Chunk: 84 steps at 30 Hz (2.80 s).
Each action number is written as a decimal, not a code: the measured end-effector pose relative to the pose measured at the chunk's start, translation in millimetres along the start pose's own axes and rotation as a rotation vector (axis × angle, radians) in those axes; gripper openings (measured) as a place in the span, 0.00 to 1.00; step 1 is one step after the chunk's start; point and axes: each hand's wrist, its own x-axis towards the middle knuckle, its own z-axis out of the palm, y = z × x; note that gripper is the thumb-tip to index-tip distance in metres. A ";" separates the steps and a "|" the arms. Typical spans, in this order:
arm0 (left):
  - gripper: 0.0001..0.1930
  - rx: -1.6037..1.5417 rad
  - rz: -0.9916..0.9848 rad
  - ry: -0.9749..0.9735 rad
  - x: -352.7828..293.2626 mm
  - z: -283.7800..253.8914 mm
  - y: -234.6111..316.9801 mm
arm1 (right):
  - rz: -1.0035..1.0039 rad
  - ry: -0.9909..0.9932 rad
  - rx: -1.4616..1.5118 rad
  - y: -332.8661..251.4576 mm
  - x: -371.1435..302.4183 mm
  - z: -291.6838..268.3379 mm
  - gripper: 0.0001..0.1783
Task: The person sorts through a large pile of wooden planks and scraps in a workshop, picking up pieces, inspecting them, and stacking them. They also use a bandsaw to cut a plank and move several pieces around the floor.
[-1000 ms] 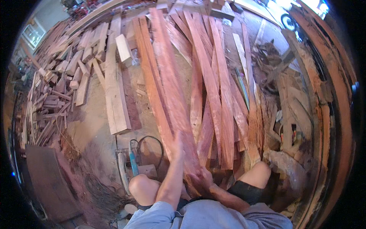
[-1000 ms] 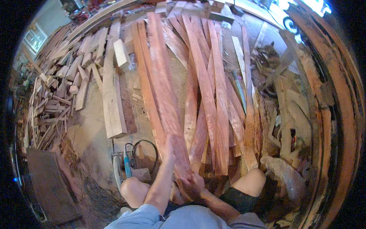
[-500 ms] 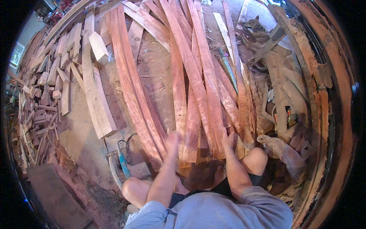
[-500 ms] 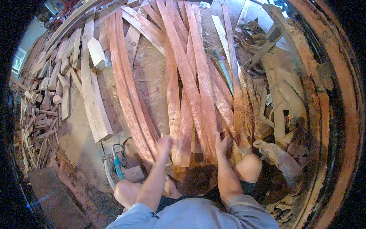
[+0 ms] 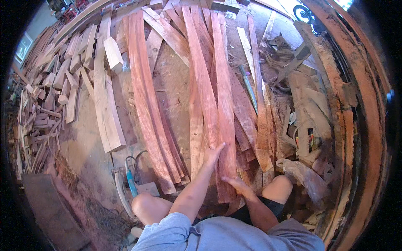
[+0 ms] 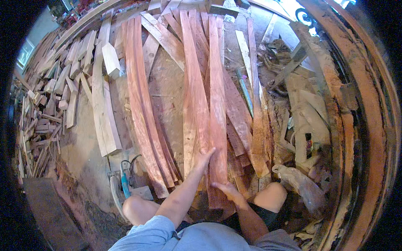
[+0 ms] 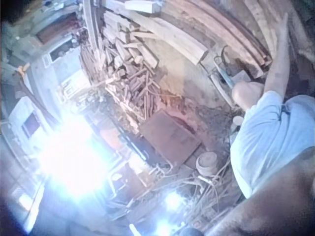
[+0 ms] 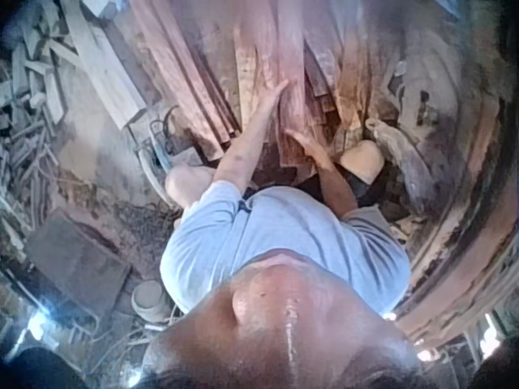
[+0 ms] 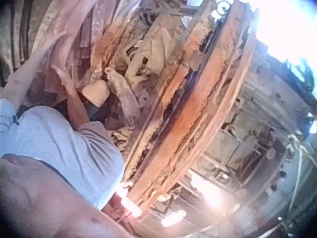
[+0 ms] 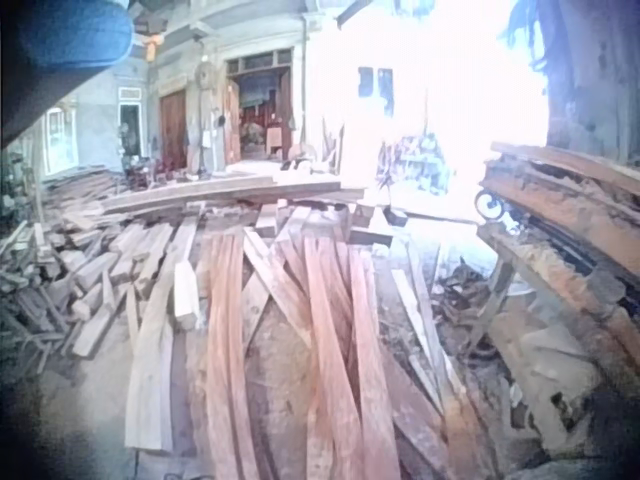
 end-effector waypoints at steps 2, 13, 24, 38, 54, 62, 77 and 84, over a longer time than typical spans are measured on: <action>0.32 -0.132 -0.064 -0.049 -8.9 4.3 -20.9 | 0.016 0.015 -0.180 6.7 -18.2 7.0 0.32; 0.36 -0.636 -0.208 -0.378 -16.8 39.6 -92.0 | -0.027 0.551 -0.606 52.9 -60.9 -2.0 0.38; 0.43 -0.644 -0.214 -0.421 -10.6 19.3 -40.4 | 0.179 0.407 -0.463 -12.5 -117.7 2.1 0.58; 0.58 -1.141 -0.519 -1.100 -62.1 47.5 27.7 | -0.145 0.910 -1.156 36.1 -183.3 49.1 0.41; 0.43 -0.923 -0.153 -0.576 -8.1 -110.0 39.7 | -0.719 0.309 -0.868 37.7 -57.0 94.9 0.41; 0.21 0.138 0.548 0.609 68.1 -266.6 70.2 | -0.791 0.433 -1.031 -2.4 51.5 176.0 0.50; 0.43 0.404 -0.113 0.054 34.9 -108.0 -100.1 | 0.034 0.237 -0.205 37.0 106.0 88.9 0.57; 0.41 0.068 -0.046 0.059 49.1 -45.0 -37.9 | -0.184 0.198 -0.152 60.1 30.7 50.4 0.35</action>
